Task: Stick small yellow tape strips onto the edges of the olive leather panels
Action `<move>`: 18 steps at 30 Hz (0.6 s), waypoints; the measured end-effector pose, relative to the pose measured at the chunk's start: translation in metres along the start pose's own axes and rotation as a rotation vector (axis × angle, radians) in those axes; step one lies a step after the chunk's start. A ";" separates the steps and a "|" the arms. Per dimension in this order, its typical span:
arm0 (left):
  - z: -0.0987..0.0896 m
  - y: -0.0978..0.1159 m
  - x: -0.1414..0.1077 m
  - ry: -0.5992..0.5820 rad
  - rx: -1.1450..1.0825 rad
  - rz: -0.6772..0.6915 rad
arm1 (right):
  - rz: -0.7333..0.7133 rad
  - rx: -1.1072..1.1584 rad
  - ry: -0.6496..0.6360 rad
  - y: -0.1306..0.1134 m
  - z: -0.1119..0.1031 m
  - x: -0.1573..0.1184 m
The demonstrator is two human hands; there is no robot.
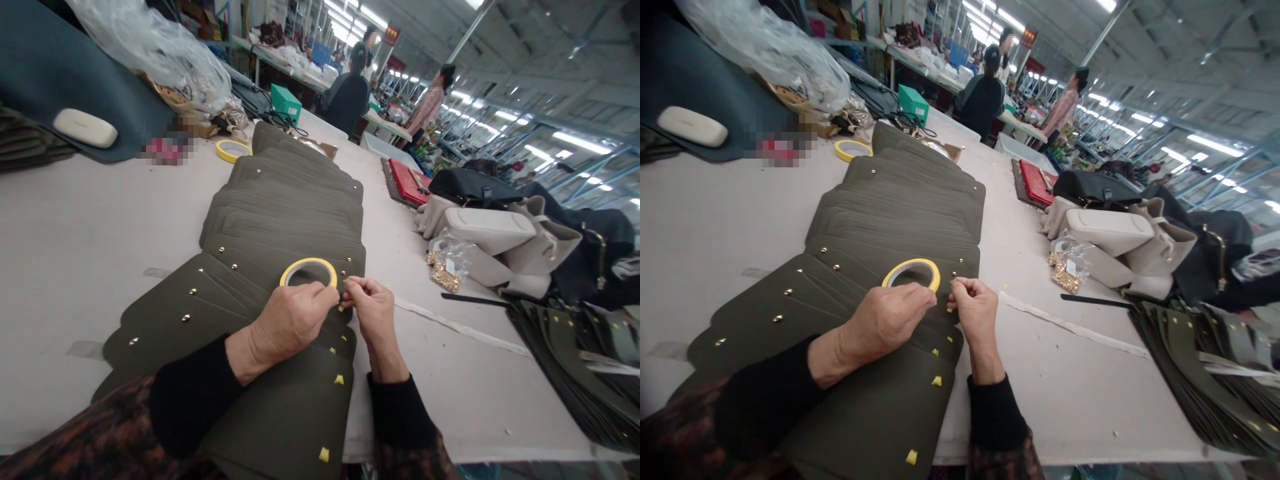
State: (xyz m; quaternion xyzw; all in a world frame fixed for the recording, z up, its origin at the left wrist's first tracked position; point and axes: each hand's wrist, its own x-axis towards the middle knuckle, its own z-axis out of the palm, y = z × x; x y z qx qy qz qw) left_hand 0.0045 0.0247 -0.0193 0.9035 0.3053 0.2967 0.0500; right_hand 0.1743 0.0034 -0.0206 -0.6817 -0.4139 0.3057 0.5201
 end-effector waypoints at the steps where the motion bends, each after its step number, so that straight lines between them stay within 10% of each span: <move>1: 0.002 0.001 0.000 -0.032 0.017 -0.013 | 0.026 0.019 -0.015 0.004 -0.003 0.008; 7: 0.010 0.003 0.005 -0.264 0.110 -0.055 | -0.017 -0.134 -0.086 0.015 -0.008 0.033; 18: 0.012 0.001 0.002 -0.265 0.084 -0.060 | -0.333 -0.741 -0.033 0.003 0.005 0.032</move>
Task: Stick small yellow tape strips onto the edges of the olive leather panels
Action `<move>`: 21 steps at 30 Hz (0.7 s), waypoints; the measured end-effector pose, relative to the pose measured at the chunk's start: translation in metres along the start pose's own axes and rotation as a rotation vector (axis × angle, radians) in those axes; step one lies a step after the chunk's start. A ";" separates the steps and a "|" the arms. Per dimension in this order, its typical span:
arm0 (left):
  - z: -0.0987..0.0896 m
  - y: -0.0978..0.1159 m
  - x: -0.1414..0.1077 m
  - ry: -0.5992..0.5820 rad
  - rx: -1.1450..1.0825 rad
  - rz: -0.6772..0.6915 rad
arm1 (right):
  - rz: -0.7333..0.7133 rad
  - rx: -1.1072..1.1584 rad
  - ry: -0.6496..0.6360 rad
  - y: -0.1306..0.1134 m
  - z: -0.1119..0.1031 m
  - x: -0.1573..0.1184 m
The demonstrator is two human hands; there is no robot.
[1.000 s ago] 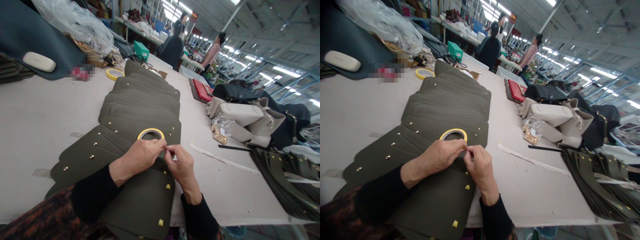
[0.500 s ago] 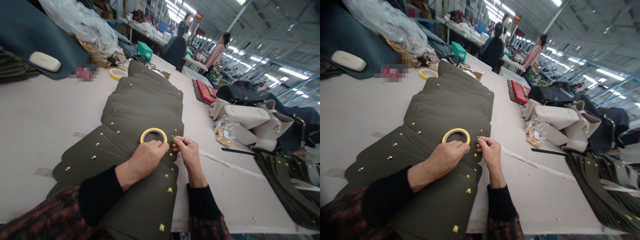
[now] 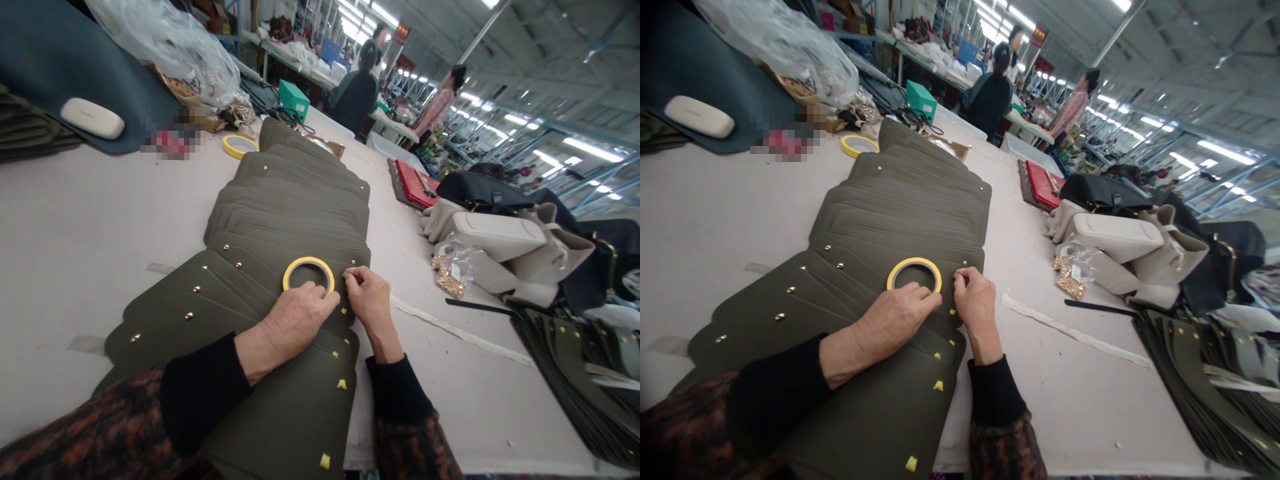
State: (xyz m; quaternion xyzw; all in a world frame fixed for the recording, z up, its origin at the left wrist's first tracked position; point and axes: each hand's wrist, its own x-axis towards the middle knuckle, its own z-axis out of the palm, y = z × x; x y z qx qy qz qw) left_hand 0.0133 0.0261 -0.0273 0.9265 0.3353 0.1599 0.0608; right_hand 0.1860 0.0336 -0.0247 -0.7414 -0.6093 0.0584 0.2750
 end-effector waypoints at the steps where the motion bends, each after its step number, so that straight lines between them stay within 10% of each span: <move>1: 0.000 0.000 -0.001 0.001 0.001 0.004 | -0.011 -0.035 0.001 0.000 -0.001 -0.001; 13: 0.001 -0.003 0.001 0.054 0.062 0.050 | -0.355 -0.112 0.007 0.013 -0.008 -0.009; 21: -0.009 -0.011 -0.001 0.065 -0.089 0.072 | -0.092 -0.156 -0.047 0.002 -0.003 0.003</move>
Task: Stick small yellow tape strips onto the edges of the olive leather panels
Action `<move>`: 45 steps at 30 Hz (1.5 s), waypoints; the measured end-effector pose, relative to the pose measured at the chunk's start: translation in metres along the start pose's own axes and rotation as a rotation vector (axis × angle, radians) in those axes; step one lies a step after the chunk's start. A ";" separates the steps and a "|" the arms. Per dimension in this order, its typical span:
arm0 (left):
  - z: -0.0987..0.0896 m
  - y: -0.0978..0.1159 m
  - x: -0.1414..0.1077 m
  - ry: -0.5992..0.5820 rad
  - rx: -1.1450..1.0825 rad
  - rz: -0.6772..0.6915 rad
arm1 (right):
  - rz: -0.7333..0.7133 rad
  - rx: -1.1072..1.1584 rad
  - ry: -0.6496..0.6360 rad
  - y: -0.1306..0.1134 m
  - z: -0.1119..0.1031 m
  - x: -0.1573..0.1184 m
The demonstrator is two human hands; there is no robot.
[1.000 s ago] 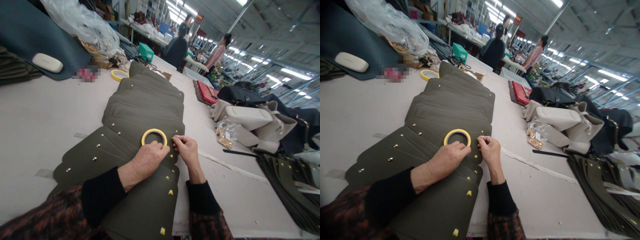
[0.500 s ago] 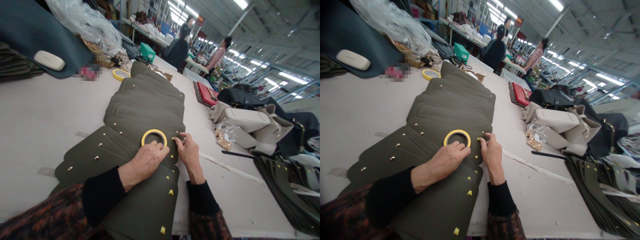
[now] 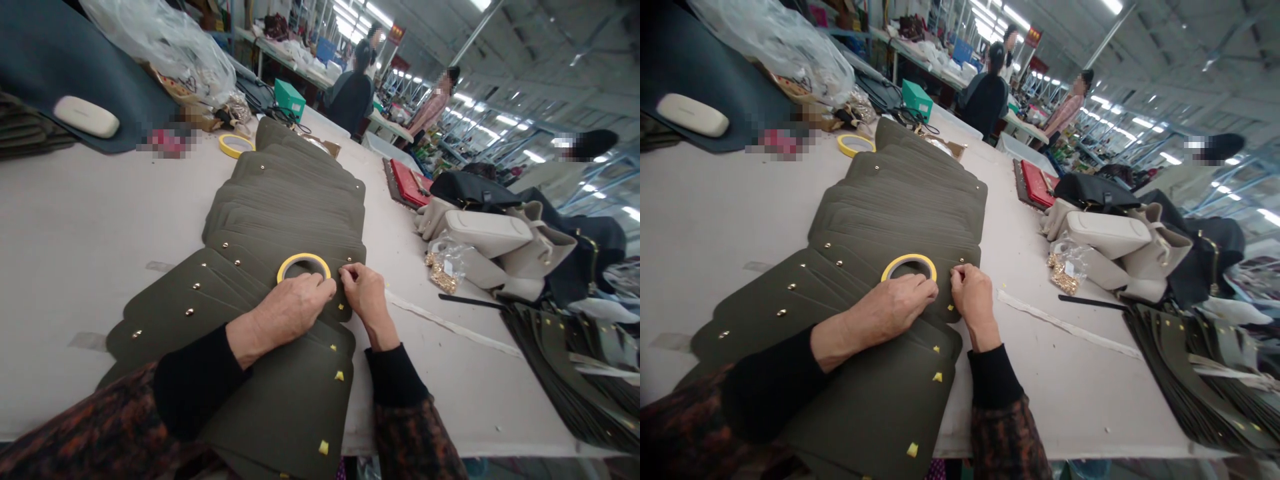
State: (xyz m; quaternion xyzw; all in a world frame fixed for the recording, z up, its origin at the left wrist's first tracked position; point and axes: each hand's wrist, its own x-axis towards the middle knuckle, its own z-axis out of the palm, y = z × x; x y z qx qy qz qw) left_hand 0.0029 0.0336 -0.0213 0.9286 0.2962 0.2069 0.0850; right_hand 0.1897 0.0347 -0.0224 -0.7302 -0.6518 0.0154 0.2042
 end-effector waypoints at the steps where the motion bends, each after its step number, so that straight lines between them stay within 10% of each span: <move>1: -0.002 -0.001 0.000 0.010 -0.017 -0.005 | 0.010 0.008 -0.021 -0.001 -0.003 -0.003; 7: -0.006 -0.002 -0.001 0.066 -0.127 -0.009 | 0.029 0.107 -0.221 -0.004 -0.017 -0.034; 14: -0.004 -0.002 -0.003 0.192 -0.277 0.017 | -0.067 0.605 0.046 -0.014 -0.027 -0.056; 19: 0.000 -0.003 -0.003 0.178 -0.227 0.008 | -0.360 0.441 0.120 -0.021 -0.029 -0.059; 28: -0.007 -0.001 -0.004 0.065 -0.268 0.062 | -0.470 0.249 0.219 -0.019 -0.024 -0.061; 45: 0.000 0.001 0.005 0.287 -0.044 0.048 | 0.215 0.696 0.120 -0.044 -0.027 -0.059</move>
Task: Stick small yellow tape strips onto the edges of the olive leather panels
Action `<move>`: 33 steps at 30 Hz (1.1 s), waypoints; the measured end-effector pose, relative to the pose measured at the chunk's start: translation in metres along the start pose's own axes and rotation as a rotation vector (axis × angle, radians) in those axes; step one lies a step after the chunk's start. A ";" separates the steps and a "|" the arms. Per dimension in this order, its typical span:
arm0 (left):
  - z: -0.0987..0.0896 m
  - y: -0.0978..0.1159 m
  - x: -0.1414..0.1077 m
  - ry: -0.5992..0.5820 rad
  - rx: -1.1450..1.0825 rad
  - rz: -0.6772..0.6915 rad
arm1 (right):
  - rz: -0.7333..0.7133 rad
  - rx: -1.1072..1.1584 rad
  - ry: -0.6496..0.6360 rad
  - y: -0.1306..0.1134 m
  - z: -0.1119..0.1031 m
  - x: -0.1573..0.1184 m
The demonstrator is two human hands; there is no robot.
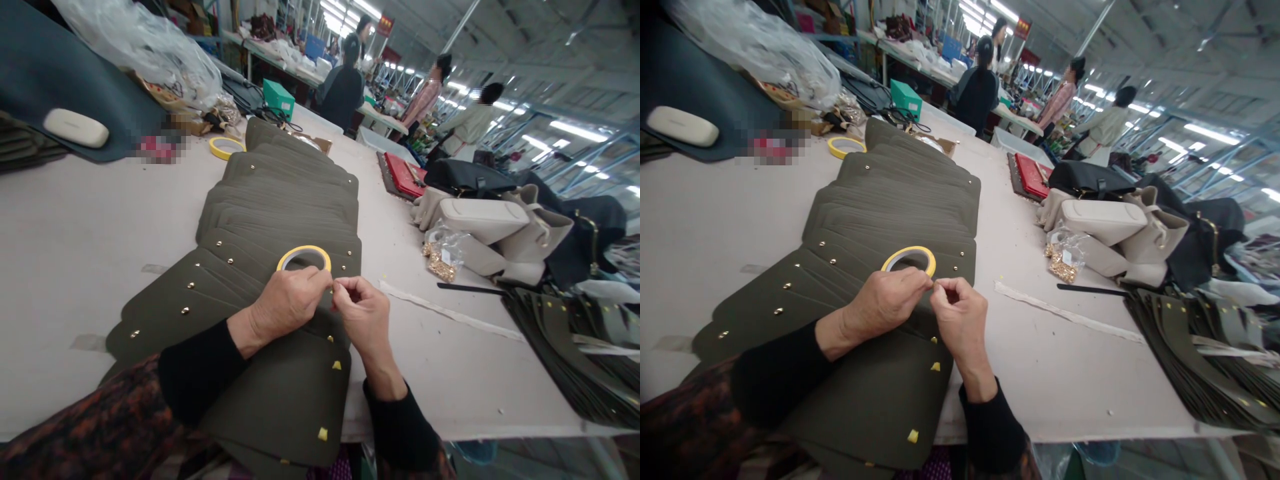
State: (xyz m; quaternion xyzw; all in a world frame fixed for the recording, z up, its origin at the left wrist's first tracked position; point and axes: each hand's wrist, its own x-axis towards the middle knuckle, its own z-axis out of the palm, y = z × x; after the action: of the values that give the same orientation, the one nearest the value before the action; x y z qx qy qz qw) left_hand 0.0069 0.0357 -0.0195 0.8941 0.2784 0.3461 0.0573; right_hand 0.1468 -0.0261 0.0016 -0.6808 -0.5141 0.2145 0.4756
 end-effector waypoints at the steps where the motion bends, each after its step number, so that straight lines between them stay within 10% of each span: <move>1: 0.001 0.000 0.000 0.020 -0.007 -0.008 | 0.005 0.004 0.003 -0.001 0.001 0.001; 8: -0.010 0.018 -0.001 0.084 -0.032 0.033 | 0.218 0.197 0.104 0.026 -0.012 0.022; 15: 0.002 0.006 0.017 -0.240 0.208 -0.067 | 0.179 0.385 0.133 0.065 -0.029 0.031; 33: 0.009 -0.002 0.014 -0.415 -0.017 -0.103 | 0.337 0.328 -0.108 0.068 -0.032 0.029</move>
State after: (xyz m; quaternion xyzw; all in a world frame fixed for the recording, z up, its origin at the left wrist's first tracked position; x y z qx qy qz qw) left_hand 0.0208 0.0456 -0.0188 0.9302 0.3033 0.1537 0.1385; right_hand 0.2169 -0.0153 -0.0371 -0.6582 -0.3764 0.4076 0.5088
